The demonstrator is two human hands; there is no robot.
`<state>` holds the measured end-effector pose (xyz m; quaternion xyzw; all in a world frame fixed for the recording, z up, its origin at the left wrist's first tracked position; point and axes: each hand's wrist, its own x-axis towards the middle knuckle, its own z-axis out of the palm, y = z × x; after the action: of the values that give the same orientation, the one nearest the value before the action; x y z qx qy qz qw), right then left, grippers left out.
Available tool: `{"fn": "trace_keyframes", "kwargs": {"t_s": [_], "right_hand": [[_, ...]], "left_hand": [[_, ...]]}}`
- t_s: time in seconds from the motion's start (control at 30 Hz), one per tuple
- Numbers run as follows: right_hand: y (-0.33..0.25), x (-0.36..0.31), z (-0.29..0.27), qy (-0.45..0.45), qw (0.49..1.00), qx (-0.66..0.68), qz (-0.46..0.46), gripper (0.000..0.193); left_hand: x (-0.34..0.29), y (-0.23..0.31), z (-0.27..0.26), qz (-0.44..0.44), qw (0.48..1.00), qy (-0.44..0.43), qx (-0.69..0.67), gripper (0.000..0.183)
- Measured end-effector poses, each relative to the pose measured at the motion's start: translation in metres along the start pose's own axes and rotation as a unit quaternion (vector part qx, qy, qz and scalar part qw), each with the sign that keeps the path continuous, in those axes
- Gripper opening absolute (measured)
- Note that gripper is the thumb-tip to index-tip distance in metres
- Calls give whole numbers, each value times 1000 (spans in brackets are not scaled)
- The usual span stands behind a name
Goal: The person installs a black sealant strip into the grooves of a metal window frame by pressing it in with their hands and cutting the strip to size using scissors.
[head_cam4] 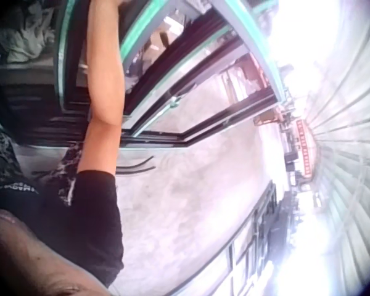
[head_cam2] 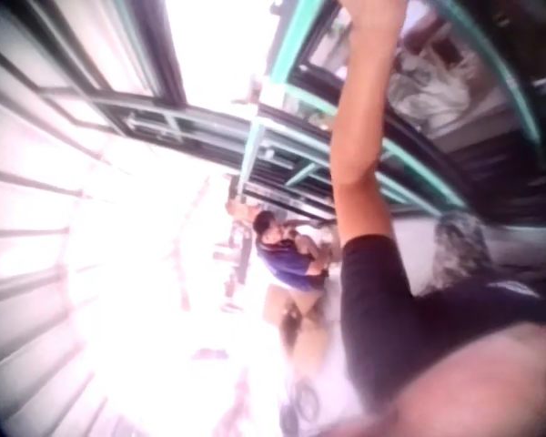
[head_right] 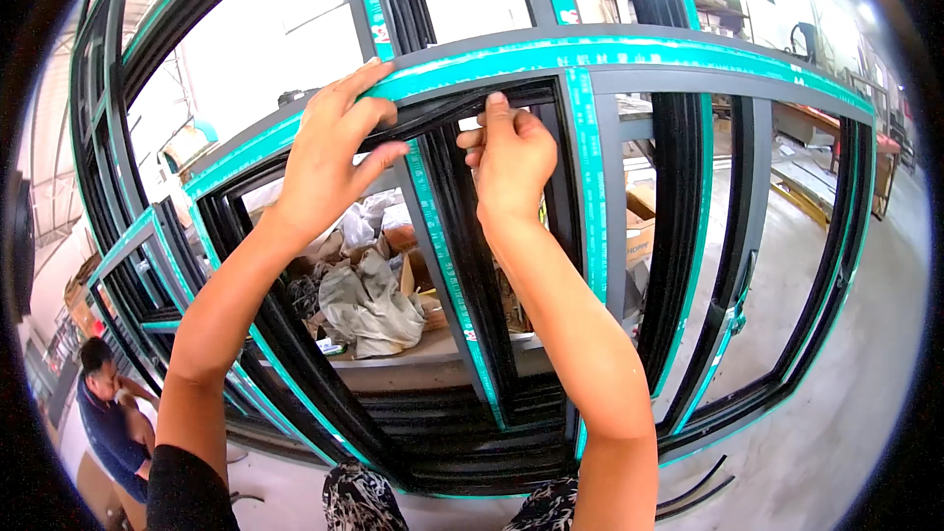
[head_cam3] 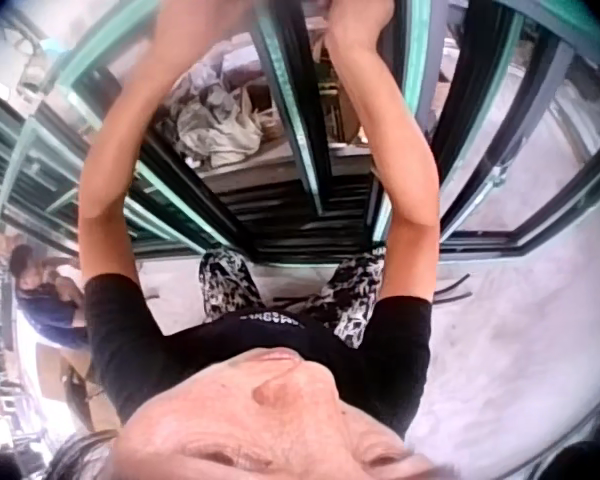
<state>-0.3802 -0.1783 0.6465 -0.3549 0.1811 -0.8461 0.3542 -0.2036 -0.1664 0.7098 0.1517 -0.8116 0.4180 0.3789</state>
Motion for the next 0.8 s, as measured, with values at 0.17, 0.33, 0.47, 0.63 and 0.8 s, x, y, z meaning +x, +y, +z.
{"fn": "trace_keyframes", "kwargs": {"t_s": [0.17,0.33,0.47,0.63,0.8], "right_hand": [[0,-15,9,-47,997,61,18,20],[9,-16,21,-98,993,72,-1,14],[8,-13,26,-81,994,68,2,11],[19,-10,26,-84,993,66,-42,10],[9,-5,18,-105,988,-94,-65,10]], "left_hand": [[-5,-5,7,2,999,37,5,20],[-8,-11,23,27,994,105,17,21],[-9,-16,31,27,990,133,32,28],[-4,-13,34,4,987,157,39,46],[2,-10,34,-26,985,166,40,51]]}}
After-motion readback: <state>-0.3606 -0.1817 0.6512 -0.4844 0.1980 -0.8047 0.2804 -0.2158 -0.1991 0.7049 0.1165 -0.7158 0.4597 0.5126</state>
